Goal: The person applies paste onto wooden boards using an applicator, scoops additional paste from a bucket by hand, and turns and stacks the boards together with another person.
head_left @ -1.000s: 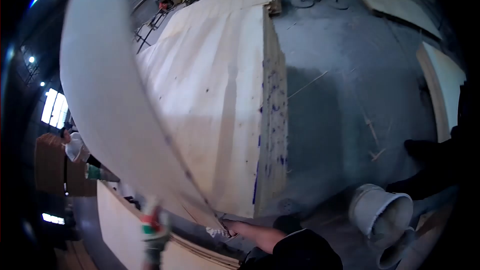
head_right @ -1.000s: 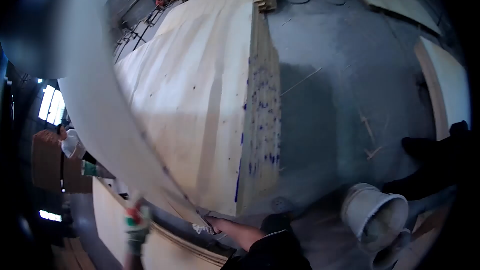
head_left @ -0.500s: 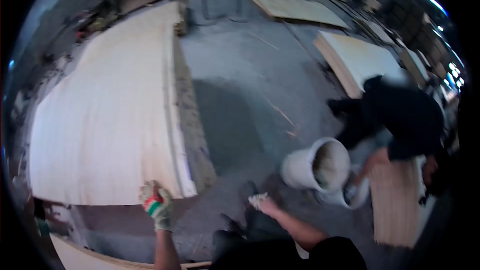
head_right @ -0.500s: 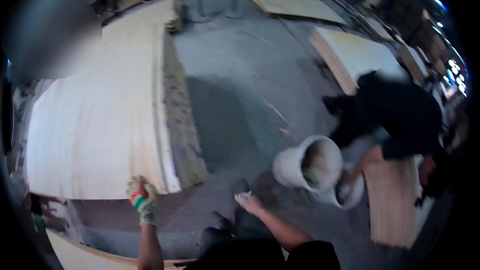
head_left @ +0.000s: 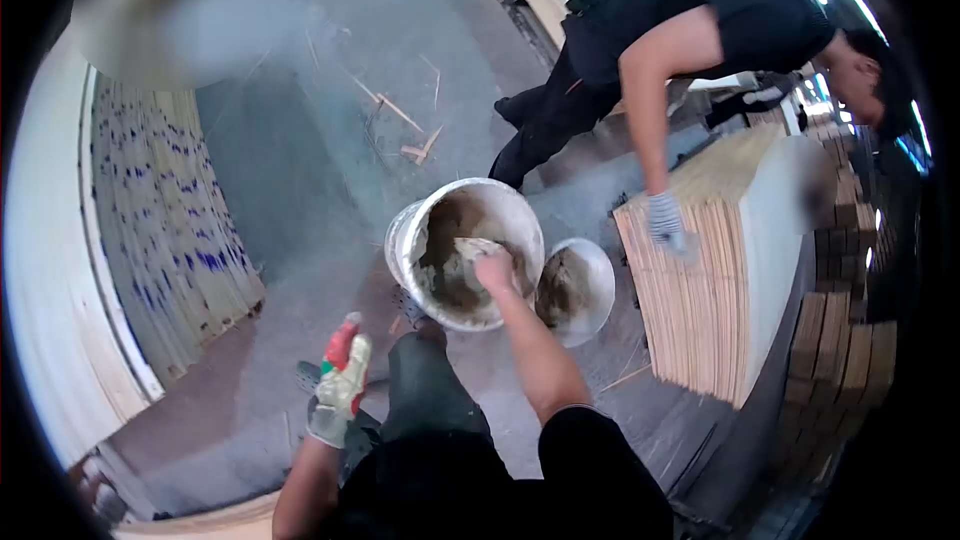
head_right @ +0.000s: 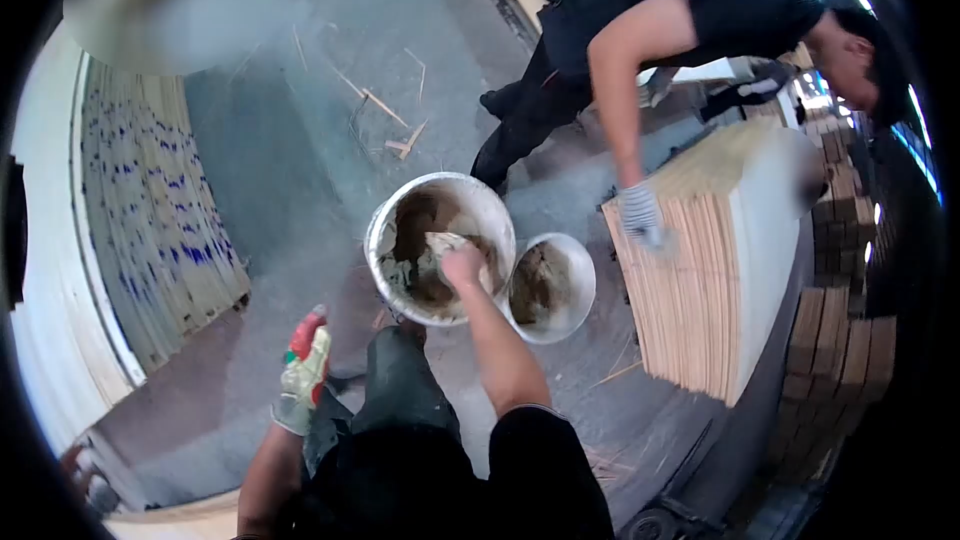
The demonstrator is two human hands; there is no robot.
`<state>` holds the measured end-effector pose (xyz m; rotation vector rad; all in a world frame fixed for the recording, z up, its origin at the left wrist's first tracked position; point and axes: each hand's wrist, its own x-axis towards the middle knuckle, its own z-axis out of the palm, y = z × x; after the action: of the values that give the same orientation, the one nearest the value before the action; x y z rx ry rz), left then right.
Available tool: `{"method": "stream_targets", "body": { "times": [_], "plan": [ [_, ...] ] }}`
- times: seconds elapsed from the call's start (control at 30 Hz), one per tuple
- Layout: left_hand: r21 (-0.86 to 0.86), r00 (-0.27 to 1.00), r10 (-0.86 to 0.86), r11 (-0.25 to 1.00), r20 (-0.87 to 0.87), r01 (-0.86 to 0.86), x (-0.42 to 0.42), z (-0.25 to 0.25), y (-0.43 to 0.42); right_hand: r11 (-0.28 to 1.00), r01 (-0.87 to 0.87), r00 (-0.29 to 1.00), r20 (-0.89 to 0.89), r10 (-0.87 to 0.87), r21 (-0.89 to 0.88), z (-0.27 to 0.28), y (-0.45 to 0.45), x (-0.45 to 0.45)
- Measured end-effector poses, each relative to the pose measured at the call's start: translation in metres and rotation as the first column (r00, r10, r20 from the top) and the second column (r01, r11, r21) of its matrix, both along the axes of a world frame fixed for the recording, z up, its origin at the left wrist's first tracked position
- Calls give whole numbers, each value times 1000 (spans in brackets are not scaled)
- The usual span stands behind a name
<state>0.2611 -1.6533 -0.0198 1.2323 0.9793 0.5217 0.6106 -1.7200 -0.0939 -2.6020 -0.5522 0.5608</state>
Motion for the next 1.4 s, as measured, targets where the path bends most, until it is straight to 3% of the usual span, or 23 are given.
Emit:
{"method": "stream_targets", "body": {
  "times": [0.03,0.1,0.17,0.23,0.27,0.3,0.4,0.47,0.5,0.53,0.57,0.6,0.67,0.77,0.83,0.9,1.0,1.03,1.1,1.17,1.27,1.37,1.4],
  "plan": [
    [-160,999,36,987,7,-35,24,-8,-13,989,-36,998,-36,42,147,-18,14,3],
    [-548,984,169,829,51,-114,70,-16,-33,991,-136,991,-4,135,-11,-82,39,25],
    [-598,957,267,788,116,-148,102,-17,-46,988,-148,986,-88,144,-45,-120,62,26],
    [-823,737,641,524,213,-219,111,-20,-64,982,-173,973,-169,159,-70,-161,73,10],
    [-824,724,663,509,191,-248,113,-22,-70,891,-421,901,-187,390,-171,-194,70,-3],
    [-760,790,598,575,136,-304,118,-24,-73,731,-633,774,-226,592,-255,-211,64,-11],
    [-624,866,493,703,82,-341,129,-27,-70,621,-684,717,-509,476,-383,-166,54,-23],
    [-501,900,431,793,61,-346,128,-28,-72,378,-855,512,-465,722,-354,-249,13,4],
    [-436,914,404,830,41,-347,125,-27,-76,813,-556,611,-749,257,-175,-191,21,5],
    [-369,927,375,864,16,-343,120,-25,-81,979,-27,316,-931,-185,-204,-119,28,8],
    [-362,914,405,856,28,-368,113,-14,-84,978,55,302,-930,-208,-201,-114,16,18],
    [-223,938,341,911,-70,-348,103,1,-87,994,63,106,-990,-92,-86,-132,-3,40],
    [46,918,340,940,-203,-337,67,5,-122,1000,-1,126,-992,8,8,-59,-5,50],
    [204,803,533,846,-267,-493,-17,-32,-221,948,-66,74,-946,315,311,-37,-19,73],
    [189,564,813,583,-146,-790,-70,-66,-304,918,-86,-102,-920,378,387,24,-10,60],
    [-129,364,908,344,-209,-930,-130,-65,-402,887,-22,-88,-884,458,462,76,-18,-14],
    [49,105,942,127,-317,-991,-183,-56,-526,578,-231,-100,-610,786,783,139,-46,-147],
    [64,90,910,126,-405,-990,-195,-41,-573,562,-221,-161,-598,785,797,152,-67,-193],
    [194,104,770,286,-630,-938,-211,-1,-655,415,-147,-571,-420,705,898,171,-131,-297],
    [740,-129,817,426,-562,-521,-232,21,-734,441,-177,-619,-448,645,880,169,-194,-390],
    [933,-179,932,269,-315,-237,-261,186,-751,610,-314,-525,-669,526,727,198,-233,-512],
    [977,-98,993,51,-72,-205,-291,276,-837,364,-435,-724,-560,402,823,204,-341,-640],
    [969,-152,977,113,-148,-218,-294,295,-865,376,-466,-700,-593,398,801,201,-380,-677]
  ]
}}
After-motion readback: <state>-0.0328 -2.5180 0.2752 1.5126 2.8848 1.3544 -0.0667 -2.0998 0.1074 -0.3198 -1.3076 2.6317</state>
